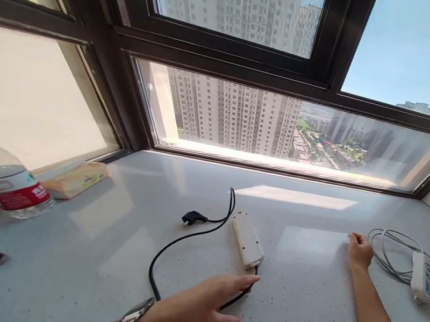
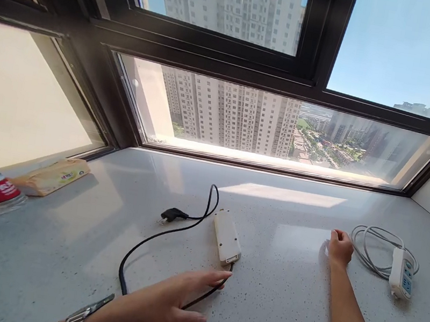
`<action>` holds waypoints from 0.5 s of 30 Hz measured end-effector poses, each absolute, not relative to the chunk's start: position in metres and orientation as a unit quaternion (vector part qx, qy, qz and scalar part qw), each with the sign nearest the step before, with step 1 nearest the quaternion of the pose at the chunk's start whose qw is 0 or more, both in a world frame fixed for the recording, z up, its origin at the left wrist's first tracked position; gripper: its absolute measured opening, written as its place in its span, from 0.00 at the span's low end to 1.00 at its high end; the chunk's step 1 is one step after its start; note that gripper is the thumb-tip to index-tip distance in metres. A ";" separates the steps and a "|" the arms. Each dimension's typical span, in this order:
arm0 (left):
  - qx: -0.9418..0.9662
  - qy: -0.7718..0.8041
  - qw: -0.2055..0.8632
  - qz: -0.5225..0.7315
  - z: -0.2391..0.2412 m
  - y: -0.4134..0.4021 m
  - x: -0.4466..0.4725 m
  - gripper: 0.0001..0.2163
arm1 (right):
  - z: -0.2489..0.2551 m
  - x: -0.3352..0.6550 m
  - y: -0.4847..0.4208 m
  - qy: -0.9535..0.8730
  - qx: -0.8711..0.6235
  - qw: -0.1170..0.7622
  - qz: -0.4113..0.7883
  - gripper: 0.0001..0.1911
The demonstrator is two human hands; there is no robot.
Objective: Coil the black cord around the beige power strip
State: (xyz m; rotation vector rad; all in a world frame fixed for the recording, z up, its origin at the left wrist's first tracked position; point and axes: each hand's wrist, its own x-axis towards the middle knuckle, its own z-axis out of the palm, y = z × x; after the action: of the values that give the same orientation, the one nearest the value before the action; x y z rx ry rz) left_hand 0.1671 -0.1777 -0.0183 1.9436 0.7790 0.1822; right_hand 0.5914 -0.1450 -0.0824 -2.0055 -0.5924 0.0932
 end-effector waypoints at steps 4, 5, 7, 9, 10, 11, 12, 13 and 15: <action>0.815 0.454 0.279 0.227 -0.016 -0.149 0.129 0.16 | -0.082 0.591 -0.144 -0.246 -0.830 0.498 0.040 0.17; 0.802 0.493 0.227 0.252 -0.015 -0.136 0.117 0.15 | -0.082 0.591 -0.144 -0.246 -0.831 0.498 0.041 0.17; 0.765 0.582 0.143 0.236 -0.015 -0.108 0.093 0.18 | -0.082 0.591 -0.144 -0.245 -0.830 0.498 0.043 0.16; 0.735 0.638 0.100 0.209 -0.019 -0.086 0.079 0.24 | -0.082 0.591 -0.145 -0.246 -0.830 0.498 0.046 0.16; 0.732 0.649 0.090 0.187 -0.022 -0.077 0.076 0.26 | -0.081 0.590 -0.145 -0.247 -0.830 0.498 0.048 0.16; 0.737 0.650 0.087 0.165 -0.025 -0.070 0.076 0.28 | -0.081 0.590 -0.145 -0.247 -0.829 0.498 0.050 0.16; 0.747 0.643 0.087 0.142 -0.028 -0.064 0.078 0.29 | -0.081 0.590 -0.145 -0.247 -0.829 0.499 0.052 0.17; 0.759 0.633 0.090 0.123 -0.030 -0.058 0.080 0.29 | -0.081 0.590 -0.145 -0.247 -0.829 0.499 0.054 0.17; 0.779 0.608 0.110 0.105 -0.031 -0.047 0.084 0.25 | -0.080 0.589 -0.146 -0.246 -0.828 0.501 0.056 0.18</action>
State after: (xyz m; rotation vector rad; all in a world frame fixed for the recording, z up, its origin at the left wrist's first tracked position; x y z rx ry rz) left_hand 0.0845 -0.0475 -0.0311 2.2896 1.7865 0.3097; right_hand 0.5893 -0.1459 -0.0804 -2.0001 -0.5944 0.1354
